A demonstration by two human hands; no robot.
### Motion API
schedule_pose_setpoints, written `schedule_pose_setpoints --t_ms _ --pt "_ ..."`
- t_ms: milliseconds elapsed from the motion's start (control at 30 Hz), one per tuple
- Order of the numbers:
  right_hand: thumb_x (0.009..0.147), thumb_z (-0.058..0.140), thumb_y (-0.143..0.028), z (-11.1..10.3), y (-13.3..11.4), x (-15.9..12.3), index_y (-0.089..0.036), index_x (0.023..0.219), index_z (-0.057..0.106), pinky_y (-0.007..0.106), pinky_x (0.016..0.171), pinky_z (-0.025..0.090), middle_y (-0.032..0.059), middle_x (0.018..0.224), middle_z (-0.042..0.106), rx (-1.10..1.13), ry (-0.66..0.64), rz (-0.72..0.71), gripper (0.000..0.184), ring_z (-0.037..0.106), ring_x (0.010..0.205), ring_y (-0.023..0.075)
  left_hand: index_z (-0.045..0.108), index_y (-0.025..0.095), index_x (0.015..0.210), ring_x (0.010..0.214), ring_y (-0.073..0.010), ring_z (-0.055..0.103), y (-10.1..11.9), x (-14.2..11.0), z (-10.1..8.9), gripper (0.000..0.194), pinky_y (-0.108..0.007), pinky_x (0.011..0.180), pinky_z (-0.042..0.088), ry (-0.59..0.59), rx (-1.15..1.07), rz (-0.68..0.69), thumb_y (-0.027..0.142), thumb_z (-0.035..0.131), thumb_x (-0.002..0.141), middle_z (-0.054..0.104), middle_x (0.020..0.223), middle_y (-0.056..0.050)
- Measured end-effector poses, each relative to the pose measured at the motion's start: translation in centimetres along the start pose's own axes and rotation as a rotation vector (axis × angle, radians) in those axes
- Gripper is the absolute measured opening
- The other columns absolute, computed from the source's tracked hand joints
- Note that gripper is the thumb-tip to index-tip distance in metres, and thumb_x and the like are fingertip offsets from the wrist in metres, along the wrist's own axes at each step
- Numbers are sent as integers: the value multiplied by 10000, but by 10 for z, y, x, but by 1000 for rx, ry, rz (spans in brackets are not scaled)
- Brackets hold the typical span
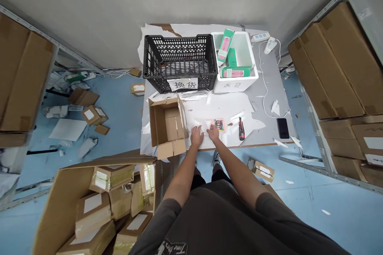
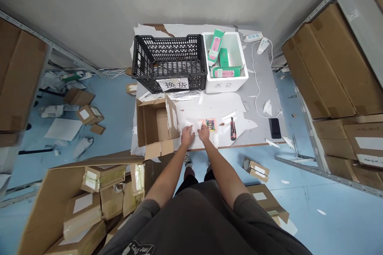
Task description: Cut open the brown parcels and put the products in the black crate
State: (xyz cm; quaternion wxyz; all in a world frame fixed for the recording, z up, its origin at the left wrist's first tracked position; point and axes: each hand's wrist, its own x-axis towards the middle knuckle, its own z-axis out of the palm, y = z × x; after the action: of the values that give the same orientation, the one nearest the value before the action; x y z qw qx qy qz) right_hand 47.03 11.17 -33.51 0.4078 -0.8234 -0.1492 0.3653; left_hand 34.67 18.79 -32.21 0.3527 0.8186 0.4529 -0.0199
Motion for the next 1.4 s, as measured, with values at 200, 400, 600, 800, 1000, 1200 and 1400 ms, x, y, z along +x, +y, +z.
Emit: schedule_pose_setpoints --t_ms 200,400,600,800,1000,1200,1400 --pt "970 571 -268 30 -18 -13 -198 1373 688 348 1023 520 98 1259 722 -254 -190 -338 426 663 1082 230 394 120 1650 1602 -377 350 -16 -17 -1 760 -523 1271 396 80 -216 -42 236 622 934 290 1753 -216" --pt "945 640 -203 62 -14 -13 -213 1374 703 403 1107 482 147 1434 616 -511 -295 -410 434 548 1296 292 504 188 1599 1621 -295 333 -27 -41 -1 591 -518 1345 285 276 -325 88 252 494 1011 425 1706 -133" --pt "845 567 -168 22 -4 7 -196 1266 739 408 1062 533 99 1219 744 -171 -251 -350 456 676 1104 246 616 183 1491 1549 -300 441 -20 -7 -8 499 -541 1319 306 26 -342 48 345 499 1033 608 1551 -139" --pt "895 644 -365 -73 5 19 -133 1384 665 371 1070 503 177 1355 676 -382 180 100 542 637 1259 294 620 102 1458 1506 -369 453 7 15 -12 537 -521 1260 374 -13 -99 -22 224 594 936 517 1598 -227" --pt "753 875 -477 -84 12 45 -104 1347 649 347 957 543 224 1328 666 -550 121 244 737 598 1300 332 554 153 1545 1485 -340 449 44 21 20 680 -476 1239 383 -208 22 151 175 650 872 526 1591 -182" --pt "669 948 -461 -81 13 65 -135 1128 703 334 813 555 199 1130 751 -575 78 342 614 663 1190 344 506 180 1599 1549 -372 354 32 14 37 766 -531 1212 394 -203 91 160 131 654 849 365 1722 -179" --pt "721 877 -328 -95 -3 53 -198 996 688 314 847 540 119 1004 774 -451 58 257 358 702 1079 278 626 183 1487 1503 -330 468 40 25 26 659 -486 1268 359 -107 -317 -27 191 693 832 567 1577 -160"
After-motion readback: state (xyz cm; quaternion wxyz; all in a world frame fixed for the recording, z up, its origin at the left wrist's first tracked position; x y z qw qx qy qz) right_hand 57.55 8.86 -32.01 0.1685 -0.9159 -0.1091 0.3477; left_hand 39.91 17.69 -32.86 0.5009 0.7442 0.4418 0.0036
